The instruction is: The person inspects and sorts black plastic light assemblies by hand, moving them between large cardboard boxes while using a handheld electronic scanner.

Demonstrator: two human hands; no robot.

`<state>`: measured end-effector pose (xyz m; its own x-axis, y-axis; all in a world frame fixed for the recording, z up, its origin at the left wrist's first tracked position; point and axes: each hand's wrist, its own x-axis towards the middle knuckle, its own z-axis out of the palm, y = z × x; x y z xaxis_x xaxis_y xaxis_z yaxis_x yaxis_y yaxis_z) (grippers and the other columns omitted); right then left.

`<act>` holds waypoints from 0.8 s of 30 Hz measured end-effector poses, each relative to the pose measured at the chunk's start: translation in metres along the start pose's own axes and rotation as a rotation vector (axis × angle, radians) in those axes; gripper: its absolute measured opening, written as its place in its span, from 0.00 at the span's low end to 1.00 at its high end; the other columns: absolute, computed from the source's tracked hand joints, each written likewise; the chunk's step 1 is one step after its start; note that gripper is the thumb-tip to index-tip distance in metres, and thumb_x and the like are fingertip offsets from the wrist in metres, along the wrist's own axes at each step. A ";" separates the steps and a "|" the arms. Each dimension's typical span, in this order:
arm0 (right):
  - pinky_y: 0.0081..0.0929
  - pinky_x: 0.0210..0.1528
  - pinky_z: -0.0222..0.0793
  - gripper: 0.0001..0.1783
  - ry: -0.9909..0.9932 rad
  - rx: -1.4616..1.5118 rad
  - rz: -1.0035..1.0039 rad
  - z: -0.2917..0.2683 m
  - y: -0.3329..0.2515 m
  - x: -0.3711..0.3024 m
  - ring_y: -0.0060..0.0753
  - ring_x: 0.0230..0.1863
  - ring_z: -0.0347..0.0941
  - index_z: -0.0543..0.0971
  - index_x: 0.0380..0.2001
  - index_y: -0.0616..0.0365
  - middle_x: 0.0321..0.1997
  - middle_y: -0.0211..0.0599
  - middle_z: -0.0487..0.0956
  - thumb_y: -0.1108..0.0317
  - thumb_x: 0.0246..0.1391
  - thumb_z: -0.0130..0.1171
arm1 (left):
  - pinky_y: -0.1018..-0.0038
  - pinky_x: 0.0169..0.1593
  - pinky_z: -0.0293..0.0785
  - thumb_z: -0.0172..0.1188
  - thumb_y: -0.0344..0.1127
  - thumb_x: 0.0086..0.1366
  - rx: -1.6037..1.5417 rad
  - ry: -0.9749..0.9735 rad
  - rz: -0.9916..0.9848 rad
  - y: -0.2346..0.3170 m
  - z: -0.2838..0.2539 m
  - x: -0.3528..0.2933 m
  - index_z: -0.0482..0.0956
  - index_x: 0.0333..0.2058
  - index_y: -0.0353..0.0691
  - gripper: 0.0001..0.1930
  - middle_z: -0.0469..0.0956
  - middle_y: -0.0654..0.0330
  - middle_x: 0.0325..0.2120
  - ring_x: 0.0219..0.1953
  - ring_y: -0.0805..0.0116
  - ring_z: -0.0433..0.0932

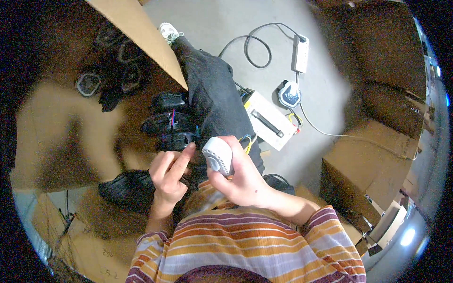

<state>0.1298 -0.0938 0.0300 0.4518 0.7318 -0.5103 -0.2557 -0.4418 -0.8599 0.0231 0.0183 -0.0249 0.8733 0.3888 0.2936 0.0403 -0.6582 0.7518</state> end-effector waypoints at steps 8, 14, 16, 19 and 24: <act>0.16 0.32 0.57 0.19 0.127 -0.116 -0.078 -0.001 0.011 -0.006 0.19 0.28 0.61 0.60 0.35 0.62 0.27 0.31 0.65 0.80 0.33 0.45 | 0.76 0.16 0.55 0.50 0.27 0.37 0.006 -0.026 -0.016 0.011 0.005 0.000 0.72 0.36 0.40 0.21 0.59 0.65 0.12 0.12 0.70 0.59; 0.13 0.30 0.55 0.20 0.137 0.108 0.031 -0.003 0.016 -0.008 0.19 0.28 0.59 0.61 0.34 0.60 0.27 0.31 0.64 0.69 0.31 0.46 | 0.77 0.16 0.53 0.51 0.28 0.36 -0.027 0.008 -0.012 0.010 0.011 -0.006 0.72 0.36 0.40 0.21 0.57 0.66 0.11 0.11 0.71 0.57; 0.12 0.28 0.55 0.20 0.153 0.136 0.053 -0.001 0.012 -0.006 0.18 0.27 0.59 0.61 0.34 0.60 0.27 0.31 0.64 0.67 0.32 0.46 | 0.77 0.15 0.52 0.51 0.27 0.35 -0.039 -0.008 -0.015 0.010 0.010 -0.004 0.72 0.35 0.40 0.21 0.56 0.66 0.11 0.11 0.72 0.57; 0.11 0.24 0.54 0.19 0.186 0.159 0.068 0.001 0.012 -0.004 0.17 0.25 0.58 0.62 0.33 0.61 0.26 0.31 0.65 0.62 0.34 0.46 | 0.77 0.15 0.52 0.51 0.27 0.36 -0.058 -0.017 -0.017 0.009 0.010 -0.003 0.72 0.36 0.38 0.21 0.56 0.66 0.10 0.10 0.72 0.57; 0.11 0.18 0.52 0.27 0.229 0.029 -0.023 0.001 0.019 0.003 0.16 0.21 0.58 0.63 0.30 0.61 0.23 0.31 0.65 0.45 0.40 0.43 | 0.75 0.17 0.58 0.55 0.29 0.36 -0.062 -0.048 -0.063 0.009 0.008 -0.005 0.69 0.37 0.34 0.23 0.64 0.64 0.13 0.12 0.70 0.61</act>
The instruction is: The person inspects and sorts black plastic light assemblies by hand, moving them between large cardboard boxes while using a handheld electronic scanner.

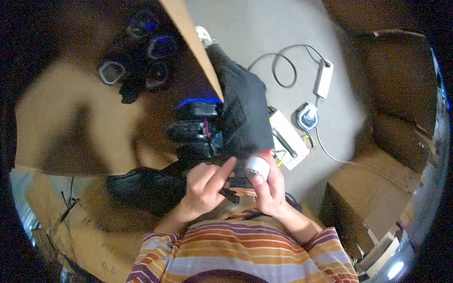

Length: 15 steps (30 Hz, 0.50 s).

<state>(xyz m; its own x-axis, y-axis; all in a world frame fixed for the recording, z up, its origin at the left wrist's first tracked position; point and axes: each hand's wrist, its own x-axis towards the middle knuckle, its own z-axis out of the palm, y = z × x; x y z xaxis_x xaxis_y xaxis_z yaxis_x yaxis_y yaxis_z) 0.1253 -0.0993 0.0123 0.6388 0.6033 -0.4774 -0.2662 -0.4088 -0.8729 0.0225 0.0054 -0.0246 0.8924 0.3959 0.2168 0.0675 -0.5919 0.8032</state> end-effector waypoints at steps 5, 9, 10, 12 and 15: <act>0.13 0.22 0.56 0.22 -0.068 0.104 0.013 -0.008 -0.005 0.006 0.18 0.24 0.60 0.63 0.32 0.63 0.26 0.32 0.66 0.52 0.44 0.40 | 0.75 0.18 0.59 0.52 0.24 0.40 -0.138 0.092 -0.141 -0.011 -0.021 0.002 0.65 0.42 0.37 0.24 0.62 0.62 0.12 0.14 0.68 0.63; 0.09 0.16 0.53 0.26 0.098 0.111 0.057 -0.009 -0.004 0.020 0.14 0.21 0.59 0.64 0.31 0.59 0.23 0.29 0.66 0.44 0.42 0.40 | 0.78 0.28 0.63 0.44 0.34 0.55 -0.575 0.345 -0.521 -0.038 -0.055 0.002 0.71 0.33 0.36 0.11 0.70 0.60 0.20 0.24 0.70 0.67; 0.09 0.16 0.53 0.26 0.090 0.111 0.050 -0.009 -0.003 0.022 0.14 0.21 0.59 0.64 0.31 0.59 0.23 0.29 0.66 0.44 0.42 0.40 | 0.76 0.31 0.63 0.41 0.37 0.56 -0.490 0.402 -0.409 -0.051 -0.062 0.009 0.72 0.31 0.36 0.13 0.70 0.58 0.24 0.28 0.69 0.67; 0.09 0.16 0.54 0.26 0.014 0.086 0.107 -0.009 -0.002 0.022 0.14 0.21 0.59 0.63 0.31 0.59 0.23 0.29 0.66 0.44 0.42 0.40 | 0.72 0.39 0.61 0.35 0.42 0.59 -0.512 0.518 -0.339 -0.073 -0.067 0.012 0.71 0.28 0.35 0.18 0.68 0.53 0.34 0.37 0.67 0.65; 0.09 0.16 0.54 0.27 0.006 0.086 0.147 -0.002 -0.003 0.030 0.15 0.20 0.59 0.63 0.31 0.59 0.23 0.29 0.66 0.43 0.42 0.41 | 0.70 0.36 0.63 0.35 0.42 0.59 -0.975 0.509 -0.432 -0.107 -0.068 0.016 0.69 0.27 0.33 0.18 0.71 0.49 0.27 0.27 0.64 0.69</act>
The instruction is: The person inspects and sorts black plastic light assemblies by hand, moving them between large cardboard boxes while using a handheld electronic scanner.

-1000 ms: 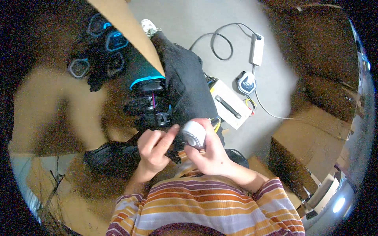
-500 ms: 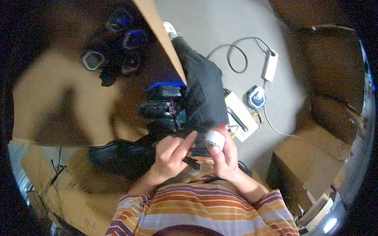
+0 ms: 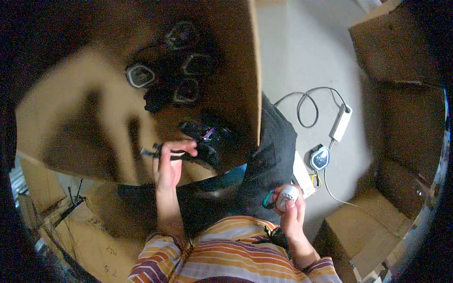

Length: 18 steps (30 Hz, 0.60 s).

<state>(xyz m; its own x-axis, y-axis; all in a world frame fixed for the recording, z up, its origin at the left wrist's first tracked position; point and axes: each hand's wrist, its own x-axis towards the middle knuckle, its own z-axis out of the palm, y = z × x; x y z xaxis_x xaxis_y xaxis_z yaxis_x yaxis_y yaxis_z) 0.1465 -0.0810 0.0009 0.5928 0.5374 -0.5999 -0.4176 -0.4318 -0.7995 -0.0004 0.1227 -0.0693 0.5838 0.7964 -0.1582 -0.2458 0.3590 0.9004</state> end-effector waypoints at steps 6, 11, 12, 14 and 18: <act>0.11 0.16 0.55 0.28 0.036 -0.002 0.080 0.014 -0.005 0.018 0.18 0.21 0.61 0.64 0.29 0.59 0.21 0.31 0.66 0.42 0.38 0.45 | 0.85 0.17 0.49 0.44 0.40 0.56 -0.119 0.328 -0.187 -0.043 -0.066 0.078 0.69 0.28 0.32 0.14 0.53 0.71 0.10 0.12 0.83 0.51; 0.11 0.14 0.50 0.24 -0.007 -0.073 0.105 0.020 -0.005 0.031 0.16 0.17 0.58 0.64 0.31 0.60 0.19 0.30 0.65 0.48 0.41 0.44 | 0.84 0.14 0.49 0.53 0.35 0.51 0.088 0.610 -0.232 -0.093 -0.125 0.156 0.72 0.27 0.38 0.07 0.58 0.71 0.10 0.12 0.82 0.53; 0.12 0.13 0.49 0.21 -0.050 -0.120 0.087 0.020 -0.004 0.034 0.16 0.16 0.57 0.63 0.31 0.61 0.18 0.29 0.64 0.52 0.44 0.40 | 0.84 0.14 0.49 0.53 0.35 0.51 0.086 0.615 -0.234 -0.108 -0.139 0.170 0.72 0.27 0.38 0.07 0.58 0.71 0.10 0.12 0.82 0.53; 0.11 0.12 0.49 0.26 -0.018 -0.130 0.150 0.031 -0.010 0.042 0.16 0.15 0.57 0.64 0.29 0.59 0.20 0.31 0.66 0.44 0.40 0.46 | 0.79 0.15 0.59 0.51 0.35 0.50 0.133 0.613 -0.037 -0.132 -0.167 0.198 0.71 0.25 0.38 0.07 0.68 0.65 0.14 0.12 0.74 0.63; 0.11 0.12 0.51 0.25 0.016 -0.161 0.196 0.029 -0.004 0.045 0.16 0.15 0.58 0.64 0.30 0.59 0.20 0.31 0.66 0.46 0.40 0.47 | 0.74 0.20 0.63 0.47 0.35 0.51 0.467 0.571 -0.447 -0.156 -0.187 0.248 0.70 0.26 0.36 0.09 0.69 0.59 0.17 0.17 0.66 0.66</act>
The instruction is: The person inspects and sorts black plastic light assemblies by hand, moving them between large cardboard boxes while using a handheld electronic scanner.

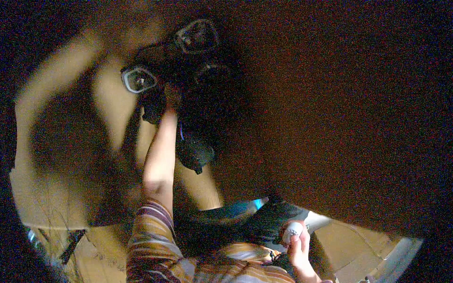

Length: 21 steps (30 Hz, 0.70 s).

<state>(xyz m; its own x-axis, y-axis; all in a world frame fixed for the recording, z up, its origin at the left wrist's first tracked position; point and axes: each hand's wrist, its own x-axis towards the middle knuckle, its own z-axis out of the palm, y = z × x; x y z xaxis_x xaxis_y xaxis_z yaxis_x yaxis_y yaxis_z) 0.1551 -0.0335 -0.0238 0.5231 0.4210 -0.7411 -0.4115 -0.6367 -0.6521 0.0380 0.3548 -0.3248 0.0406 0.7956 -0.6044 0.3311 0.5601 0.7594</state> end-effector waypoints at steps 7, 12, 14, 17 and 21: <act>0.18 0.17 0.59 0.26 0.070 -0.073 0.114 -0.011 0.019 0.006 0.26 0.23 0.64 0.64 0.34 0.59 0.25 0.34 0.68 0.48 0.40 0.47 | 0.66 0.28 0.70 0.40 0.36 0.53 0.824 0.105 -0.134 -0.038 0.021 0.042 0.69 0.27 0.35 0.12 0.72 0.49 0.23 0.26 0.54 0.73; 0.18 0.17 0.60 0.25 0.052 -0.030 0.174 -0.002 0.017 0.011 0.24 0.23 0.64 0.64 0.37 0.58 0.25 0.33 0.68 0.49 0.42 0.46 | 0.66 0.27 0.70 0.39 0.35 0.53 1.203 0.181 0.301 -0.076 0.005 0.069 0.69 0.28 0.36 0.11 0.73 0.52 0.22 0.26 0.56 0.73; 0.18 0.18 0.60 0.25 0.051 -0.027 0.191 -0.003 0.022 0.014 0.24 0.23 0.64 0.63 0.38 0.57 0.26 0.32 0.68 0.50 0.43 0.45 | 0.67 0.25 0.70 0.40 0.35 0.52 1.400 0.065 0.378 -0.087 0.003 0.077 0.69 0.30 0.37 0.11 0.73 0.54 0.20 0.24 0.58 0.73; 0.17 0.17 0.60 0.26 0.022 -0.003 0.153 -0.002 0.027 0.024 0.22 0.23 0.64 0.63 0.41 0.57 0.27 0.32 0.68 0.50 0.43 0.45 | 0.68 0.22 0.70 0.42 0.34 0.52 1.298 0.136 0.506 -0.076 0.016 0.068 0.70 0.30 0.38 0.10 0.73 0.55 0.18 0.21 0.60 0.73; 0.16 0.16 0.60 0.28 -0.034 0.012 0.212 -0.001 0.024 0.029 0.22 0.23 0.64 0.62 0.42 0.57 0.27 0.31 0.68 0.48 0.42 0.46 | 0.69 0.20 0.69 0.43 0.33 0.51 1.104 -0.398 0.097 -0.028 0.018 0.077 0.70 0.31 0.39 0.10 0.73 0.56 0.17 0.19 0.61 0.73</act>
<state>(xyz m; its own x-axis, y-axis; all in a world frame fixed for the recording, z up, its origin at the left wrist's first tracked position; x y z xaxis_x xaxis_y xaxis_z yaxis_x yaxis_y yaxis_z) 0.1610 -0.0375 -0.0611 0.3988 0.3003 -0.8665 -0.5182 -0.7058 -0.4831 0.0487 0.3960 -0.3968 0.3374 0.5866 -0.7362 0.9393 -0.1582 0.3044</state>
